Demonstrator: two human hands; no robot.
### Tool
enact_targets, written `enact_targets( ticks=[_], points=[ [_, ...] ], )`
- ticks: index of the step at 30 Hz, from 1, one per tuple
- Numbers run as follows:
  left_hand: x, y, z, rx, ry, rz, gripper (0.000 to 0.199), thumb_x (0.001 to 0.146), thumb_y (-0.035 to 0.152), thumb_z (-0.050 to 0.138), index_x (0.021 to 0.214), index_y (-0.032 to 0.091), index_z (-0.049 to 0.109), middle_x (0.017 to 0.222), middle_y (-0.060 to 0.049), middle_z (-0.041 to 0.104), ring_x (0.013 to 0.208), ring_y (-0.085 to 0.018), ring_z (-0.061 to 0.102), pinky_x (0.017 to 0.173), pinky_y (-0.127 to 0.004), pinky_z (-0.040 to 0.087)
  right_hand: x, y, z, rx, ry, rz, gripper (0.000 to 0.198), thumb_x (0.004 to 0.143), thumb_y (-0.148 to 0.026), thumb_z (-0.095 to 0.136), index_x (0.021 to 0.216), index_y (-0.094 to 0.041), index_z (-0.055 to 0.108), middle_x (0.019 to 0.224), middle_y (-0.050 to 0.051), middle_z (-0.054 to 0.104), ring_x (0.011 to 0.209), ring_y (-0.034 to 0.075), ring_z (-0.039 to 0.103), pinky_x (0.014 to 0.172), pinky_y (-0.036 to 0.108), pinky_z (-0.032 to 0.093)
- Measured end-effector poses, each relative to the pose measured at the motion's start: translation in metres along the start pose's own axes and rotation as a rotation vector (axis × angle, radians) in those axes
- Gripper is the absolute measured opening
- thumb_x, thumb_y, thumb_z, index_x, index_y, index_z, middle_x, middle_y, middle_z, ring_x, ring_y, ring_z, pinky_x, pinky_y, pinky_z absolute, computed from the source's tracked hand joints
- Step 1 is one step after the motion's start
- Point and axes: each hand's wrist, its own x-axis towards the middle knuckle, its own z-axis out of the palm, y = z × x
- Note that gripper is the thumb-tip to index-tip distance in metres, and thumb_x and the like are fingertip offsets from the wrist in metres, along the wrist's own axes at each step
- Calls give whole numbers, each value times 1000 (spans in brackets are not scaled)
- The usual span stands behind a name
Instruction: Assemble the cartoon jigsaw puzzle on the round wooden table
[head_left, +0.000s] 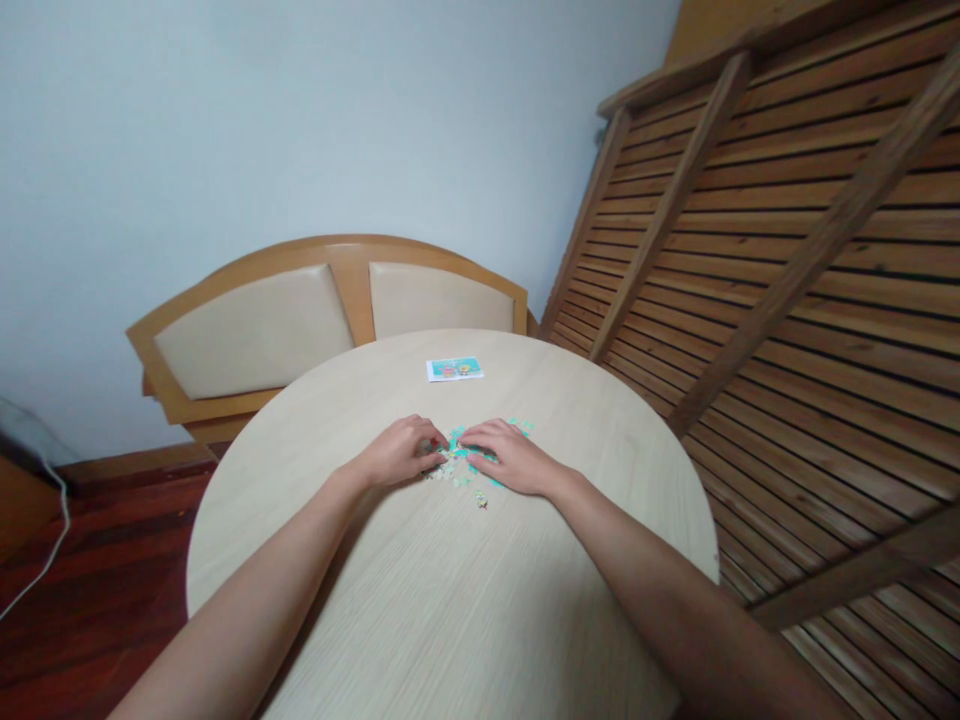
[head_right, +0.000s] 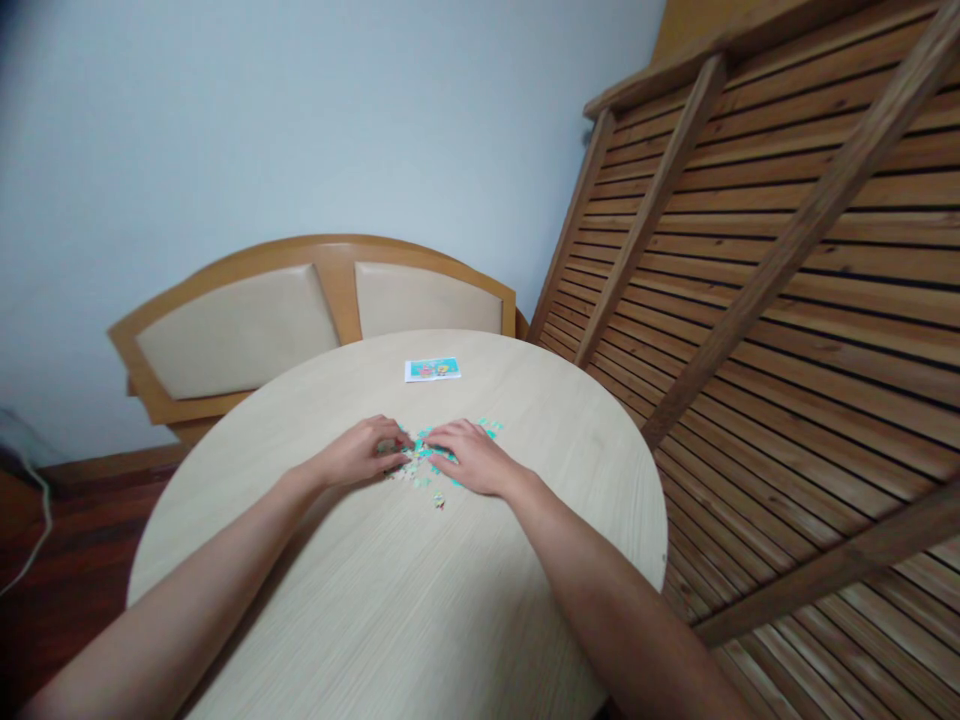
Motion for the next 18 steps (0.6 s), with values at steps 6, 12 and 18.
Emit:
enact_targets(
  ticks=[6, 12, 18],
  points=[
    [1, -4, 6, 71, 3, -13, 16, 92, 26, 60, 100, 20, 73, 101, -8, 71, 98, -22, 62, 91, -32, 47, 0, -7, 6, -23, -105, 41, 47, 102, -43, 42, 145, -25, 49, 143, 10, 56, 136, 29, 43, 113, 52, 31],
    [2, -7, 6, 108, -14, -31, 17, 92, 23, 58, 99, 21, 73, 97, -7, 73, 95, -22, 63, 90, -32, 47, -1, -3, 1, -62, -47, 42, 46, 100, -44, 47, 141, -23, 55, 135, 12, 60, 129, 27, 48, 111, 47, 36],
    [3, -3, 6, 117, -23, -52, 21, 90, 20, 56, 101, 21, 73, 99, -7, 73, 95, -22, 63, 88, -32, 47, -1, -8, 5, -8, -120, 14, 48, 101, -45, 44, 147, -31, 46, 150, 6, 51, 142, 30, 37, 116, 53, 29]
  ],
)
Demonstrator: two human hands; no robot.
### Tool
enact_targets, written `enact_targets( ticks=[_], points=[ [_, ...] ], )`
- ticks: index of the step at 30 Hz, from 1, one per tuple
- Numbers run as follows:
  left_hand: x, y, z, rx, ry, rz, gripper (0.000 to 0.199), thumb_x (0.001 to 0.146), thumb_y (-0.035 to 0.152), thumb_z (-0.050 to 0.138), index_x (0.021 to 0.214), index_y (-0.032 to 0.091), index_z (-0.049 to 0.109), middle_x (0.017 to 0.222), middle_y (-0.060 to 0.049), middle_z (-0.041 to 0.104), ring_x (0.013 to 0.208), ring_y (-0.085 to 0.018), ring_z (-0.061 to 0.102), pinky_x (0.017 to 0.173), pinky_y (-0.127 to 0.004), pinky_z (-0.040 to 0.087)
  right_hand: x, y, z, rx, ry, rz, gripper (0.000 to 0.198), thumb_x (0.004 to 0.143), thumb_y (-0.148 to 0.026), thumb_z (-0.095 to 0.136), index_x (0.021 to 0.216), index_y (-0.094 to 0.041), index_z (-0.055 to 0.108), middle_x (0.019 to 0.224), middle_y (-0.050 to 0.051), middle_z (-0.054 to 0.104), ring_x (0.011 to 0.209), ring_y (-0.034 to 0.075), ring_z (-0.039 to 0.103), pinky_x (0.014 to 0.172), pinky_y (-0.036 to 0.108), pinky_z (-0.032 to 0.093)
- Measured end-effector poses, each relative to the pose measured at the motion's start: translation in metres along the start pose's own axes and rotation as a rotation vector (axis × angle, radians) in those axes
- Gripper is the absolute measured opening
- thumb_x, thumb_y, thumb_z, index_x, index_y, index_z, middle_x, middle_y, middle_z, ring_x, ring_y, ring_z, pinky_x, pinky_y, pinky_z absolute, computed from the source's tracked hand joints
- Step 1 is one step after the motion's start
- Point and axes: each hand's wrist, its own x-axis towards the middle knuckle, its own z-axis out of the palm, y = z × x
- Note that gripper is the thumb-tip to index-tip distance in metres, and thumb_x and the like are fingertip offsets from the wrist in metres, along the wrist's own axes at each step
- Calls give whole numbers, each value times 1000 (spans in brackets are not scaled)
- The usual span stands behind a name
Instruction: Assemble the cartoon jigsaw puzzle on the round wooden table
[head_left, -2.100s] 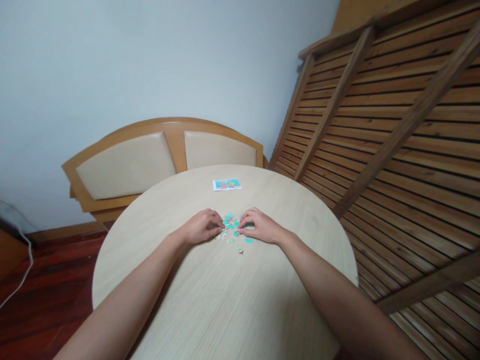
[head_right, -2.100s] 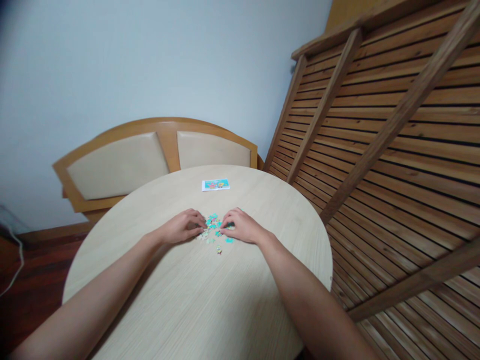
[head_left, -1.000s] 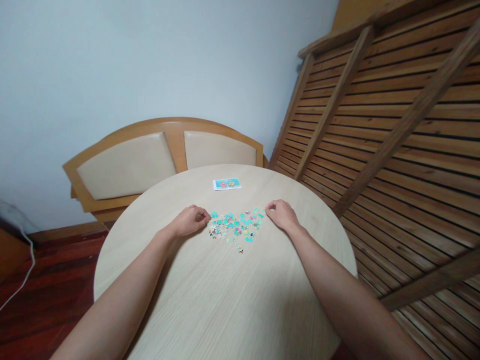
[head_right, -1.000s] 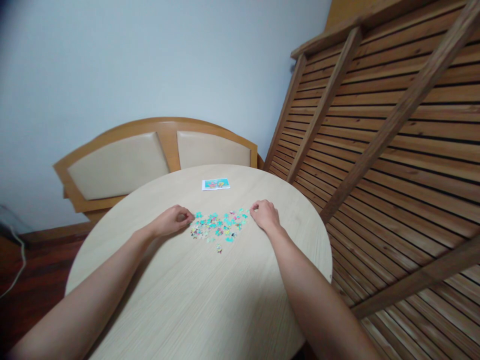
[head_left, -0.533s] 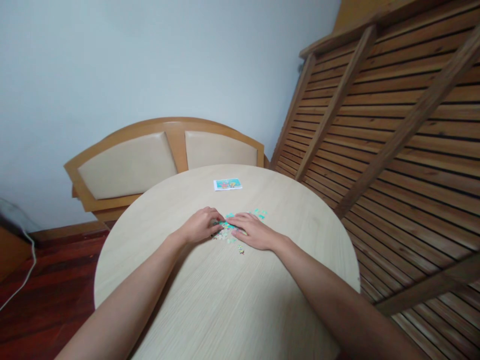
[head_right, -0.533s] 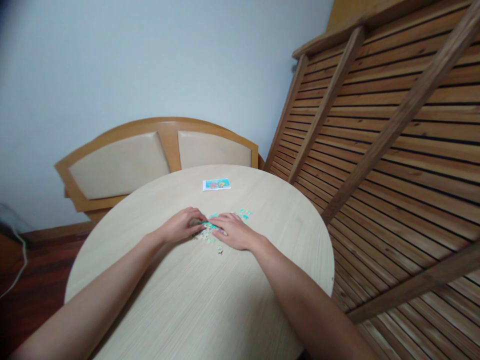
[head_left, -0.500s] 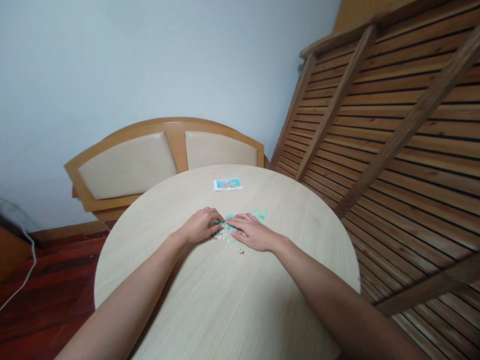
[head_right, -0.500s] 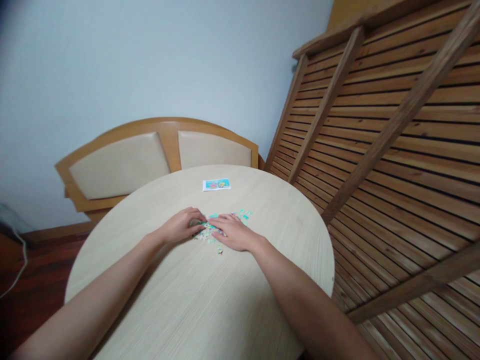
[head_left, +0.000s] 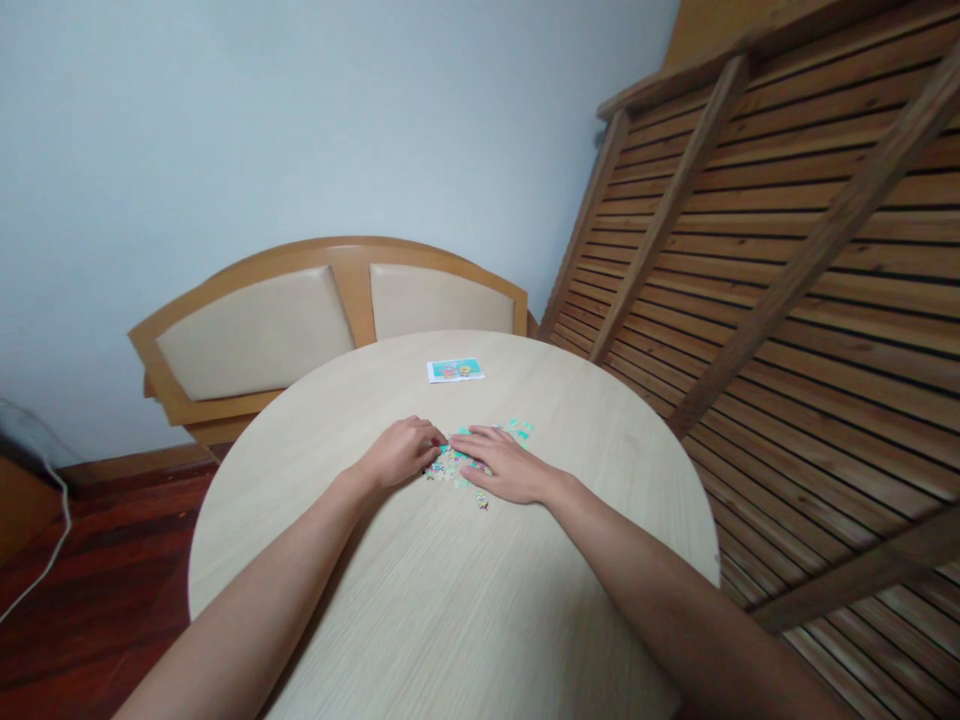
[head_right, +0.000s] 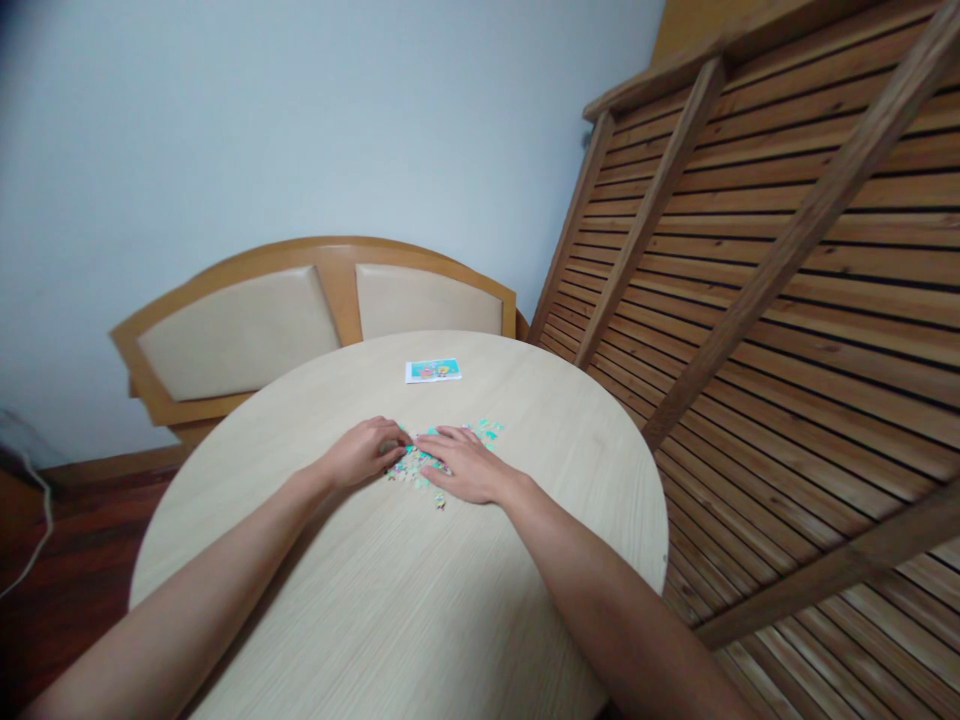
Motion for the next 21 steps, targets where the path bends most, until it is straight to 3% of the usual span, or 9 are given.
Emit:
enact_targets(
  ticks=[9, 14, 21],
  points=[
    [-1, 0, -3, 42, -11, -41, 23, 91, 22, 55, 104, 21, 74, 97, -6, 74, 94, -23, 64, 88, -33, 47, 0, 12, 2, -9, 94, 54, 52, 99, -41, 51, 146, -20, 48, 141, 15, 56, 134, 28, 46, 112, 48, 36],
    [-2, 0, -3, 68, -8, -40, 22, 93, 32, 56, 99, 20, 75, 95, -8, 73, 92, -23, 63, 86, -34, 48, 0, 17, 3, 1, 161, 42, 42, 99, -34, 52, 138, -20, 56, 132, 13, 62, 126, 25, 51, 108, 44, 40],
    [-2, -1, -3, 62, 24, -71, 27, 96, 31, 50, 97, 21, 75, 96, -7, 74, 91, -23, 63, 85, -33, 47, 2, 16, 0, 13, 212, 83, 31, 89, -20, 64, 119, -22, 70, 114, 7, 73, 110, 23, 62, 99, 38, 45]
  ],
)
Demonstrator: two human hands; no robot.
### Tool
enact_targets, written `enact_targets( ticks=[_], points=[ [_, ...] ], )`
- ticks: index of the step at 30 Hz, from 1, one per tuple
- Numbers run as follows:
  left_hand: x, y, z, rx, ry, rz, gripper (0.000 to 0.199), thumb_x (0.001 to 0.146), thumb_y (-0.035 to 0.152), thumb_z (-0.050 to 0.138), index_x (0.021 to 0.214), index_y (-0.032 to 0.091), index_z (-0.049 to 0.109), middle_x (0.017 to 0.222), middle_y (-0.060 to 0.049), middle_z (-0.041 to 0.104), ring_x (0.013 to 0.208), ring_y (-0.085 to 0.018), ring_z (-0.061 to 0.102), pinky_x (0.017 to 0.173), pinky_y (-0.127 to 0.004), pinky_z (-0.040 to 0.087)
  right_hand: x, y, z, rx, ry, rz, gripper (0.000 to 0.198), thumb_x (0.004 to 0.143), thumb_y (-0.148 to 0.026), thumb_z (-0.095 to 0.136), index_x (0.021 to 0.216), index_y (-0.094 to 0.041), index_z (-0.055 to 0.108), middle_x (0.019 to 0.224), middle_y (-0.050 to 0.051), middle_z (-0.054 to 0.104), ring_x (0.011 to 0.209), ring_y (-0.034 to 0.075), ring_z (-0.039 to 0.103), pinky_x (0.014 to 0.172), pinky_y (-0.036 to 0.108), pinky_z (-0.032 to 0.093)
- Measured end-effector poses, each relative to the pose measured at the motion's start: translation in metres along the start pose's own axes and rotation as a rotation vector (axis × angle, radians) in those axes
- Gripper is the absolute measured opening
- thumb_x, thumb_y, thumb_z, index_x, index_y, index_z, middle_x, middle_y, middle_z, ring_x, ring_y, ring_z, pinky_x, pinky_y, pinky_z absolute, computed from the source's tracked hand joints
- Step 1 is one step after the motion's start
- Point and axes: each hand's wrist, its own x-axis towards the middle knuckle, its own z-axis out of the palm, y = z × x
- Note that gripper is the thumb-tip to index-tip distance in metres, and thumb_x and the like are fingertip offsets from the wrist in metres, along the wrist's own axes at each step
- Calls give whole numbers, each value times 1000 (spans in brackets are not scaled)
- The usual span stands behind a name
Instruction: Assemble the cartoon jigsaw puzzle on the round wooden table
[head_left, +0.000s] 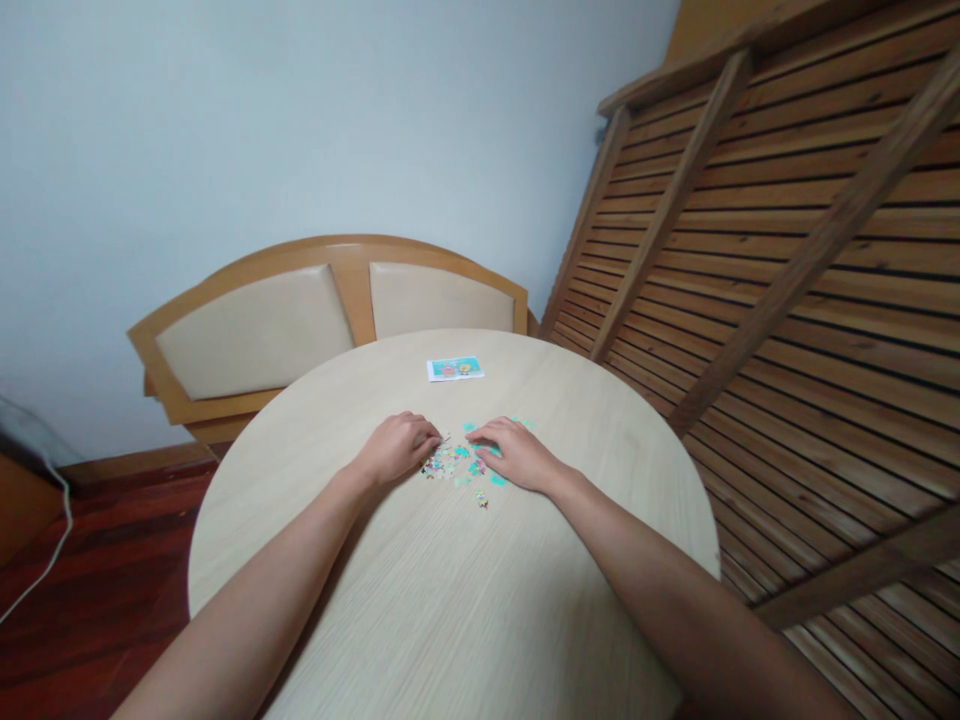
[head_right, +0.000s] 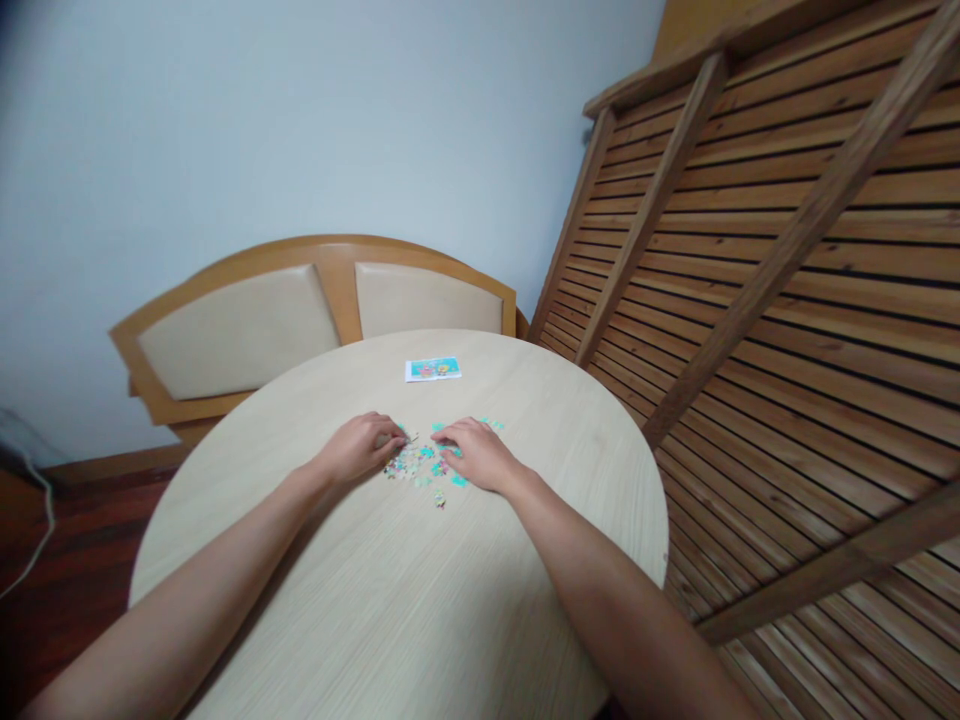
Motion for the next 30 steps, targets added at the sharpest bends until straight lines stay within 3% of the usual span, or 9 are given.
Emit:
enact_targets(
  ticks=[5, 14, 20, 30],
  points=[
    [-2, -4, -1, 51, 73, -70, 25, 93, 30, 52, 92, 22, 75, 94, -8, 74, 88, -22, 63, 80, -32, 47, 1, 1, -1, -20, 18, 56, 23, 90, -22, 62, 110, -25, 74, 108, 5, 76, 104, 22, 66, 94, 37, 47],
    [-5, -11, -4, 118, -10, -82, 20, 88, 27, 56, 89, 23, 75, 93, -7, 74, 89, -24, 65, 79, -33, 48, 1, -2, -5, -54, 11, 101, 21, 91, -23, 60, 106, -26, 75, 106, 2, 77, 101, 21, 68, 92, 35, 47],
    [2, -4, 9, 75, 35, 18, 28, 96, 30, 50, 112, 23, 73, 110, -8, 72, 100, -24, 62, 89, -35, 48, 3, 1, -4, -99, 7, 123, 21, 92, -20, 58, 104, -25, 76, 107, 3, 77, 104, 22, 67, 94, 37, 46],
    [12, -2, 19, -17, 38, 37, 24, 96, 22, 52, 102, 21, 75, 105, -7, 75, 98, -23, 63, 92, -36, 47, 5, 3, -1, -129, -2, 149, 22, 93, -19, 57, 104, -25, 74, 108, 2, 76, 106, 24, 66, 93, 38, 46]
  ],
)
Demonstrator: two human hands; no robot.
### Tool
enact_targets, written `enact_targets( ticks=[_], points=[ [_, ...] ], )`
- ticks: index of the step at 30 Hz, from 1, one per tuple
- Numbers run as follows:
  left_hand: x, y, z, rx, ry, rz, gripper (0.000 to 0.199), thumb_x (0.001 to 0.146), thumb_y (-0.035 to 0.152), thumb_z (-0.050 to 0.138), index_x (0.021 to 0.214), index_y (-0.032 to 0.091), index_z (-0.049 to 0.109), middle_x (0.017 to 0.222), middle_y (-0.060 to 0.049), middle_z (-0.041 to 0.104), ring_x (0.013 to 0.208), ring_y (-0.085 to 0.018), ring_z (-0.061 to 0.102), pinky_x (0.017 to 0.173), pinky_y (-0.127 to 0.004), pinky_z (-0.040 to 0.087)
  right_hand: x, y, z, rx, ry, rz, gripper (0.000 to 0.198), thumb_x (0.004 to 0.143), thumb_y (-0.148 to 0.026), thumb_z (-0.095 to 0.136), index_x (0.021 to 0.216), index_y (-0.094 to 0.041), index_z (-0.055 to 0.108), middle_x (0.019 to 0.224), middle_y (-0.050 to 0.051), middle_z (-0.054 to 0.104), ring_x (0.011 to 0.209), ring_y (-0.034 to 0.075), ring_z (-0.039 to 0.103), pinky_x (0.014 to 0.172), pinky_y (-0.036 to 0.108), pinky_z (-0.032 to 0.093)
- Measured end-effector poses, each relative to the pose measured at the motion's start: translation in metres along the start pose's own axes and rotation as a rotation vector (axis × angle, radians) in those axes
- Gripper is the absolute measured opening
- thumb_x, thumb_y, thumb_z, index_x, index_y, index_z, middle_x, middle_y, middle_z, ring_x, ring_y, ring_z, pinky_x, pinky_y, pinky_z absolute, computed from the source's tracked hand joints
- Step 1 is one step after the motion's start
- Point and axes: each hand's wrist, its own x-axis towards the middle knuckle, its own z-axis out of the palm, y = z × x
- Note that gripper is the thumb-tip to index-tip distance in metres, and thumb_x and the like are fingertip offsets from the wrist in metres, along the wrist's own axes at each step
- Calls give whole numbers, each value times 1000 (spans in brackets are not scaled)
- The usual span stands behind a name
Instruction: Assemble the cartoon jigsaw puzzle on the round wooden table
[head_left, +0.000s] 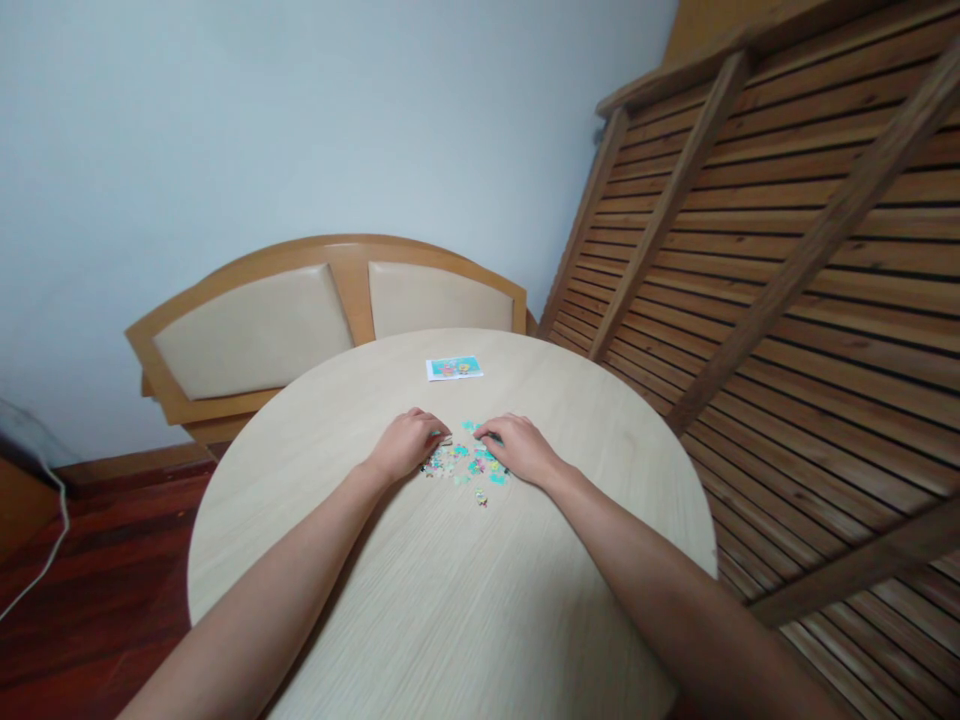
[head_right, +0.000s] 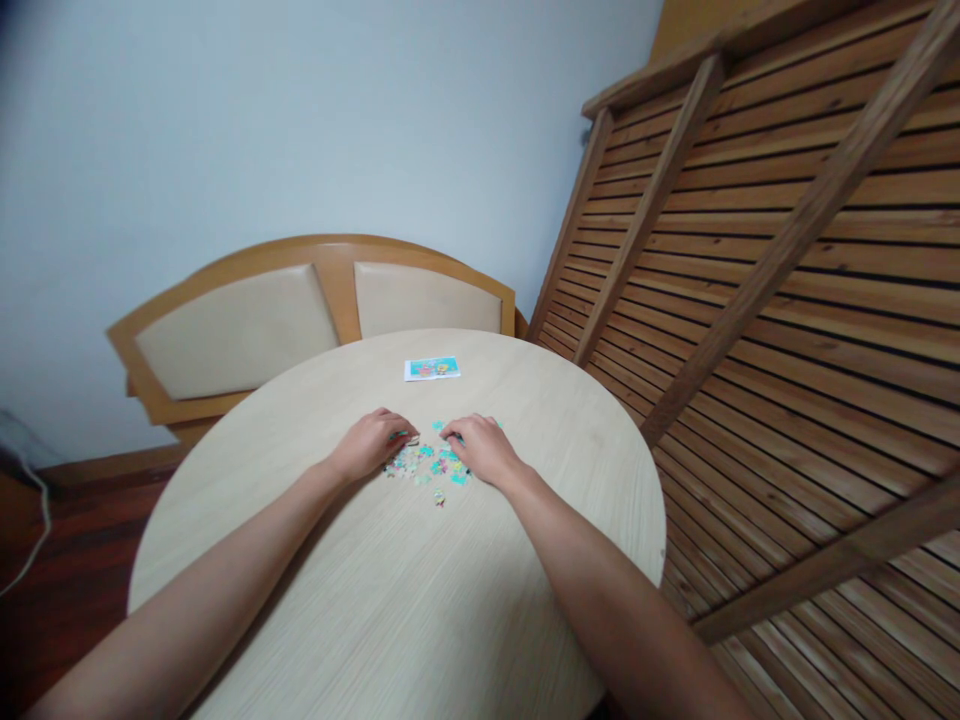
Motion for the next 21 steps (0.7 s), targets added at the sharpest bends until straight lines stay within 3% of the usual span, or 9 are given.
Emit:
enact_targets(
  ticks=[12, 21],
  points=[
    [4, 14, 2, -266, 84, -73, 22, 84, 7, 54, 92, 18, 72, 96, -6, 70, 92, -19, 65, 86, -30, 50, -2, -9, 2, 47, 28, -111, 21, 94, -22, 59, 110, -23, 72, 108, 5, 74, 104, 22, 62, 91, 36, 45],
    [7, 12, 10, -155, 151, -121, 17, 90, 13, 57, 102, 16, 67, 96, -7, 71, 86, -19, 66, 80, -29, 51, -4, -21, 3, 137, -114, -295, 25, 101, -30, 51, 119, -26, 67, 129, 6, 67, 124, 24, 54, 108, 48, 35]
  ],
)
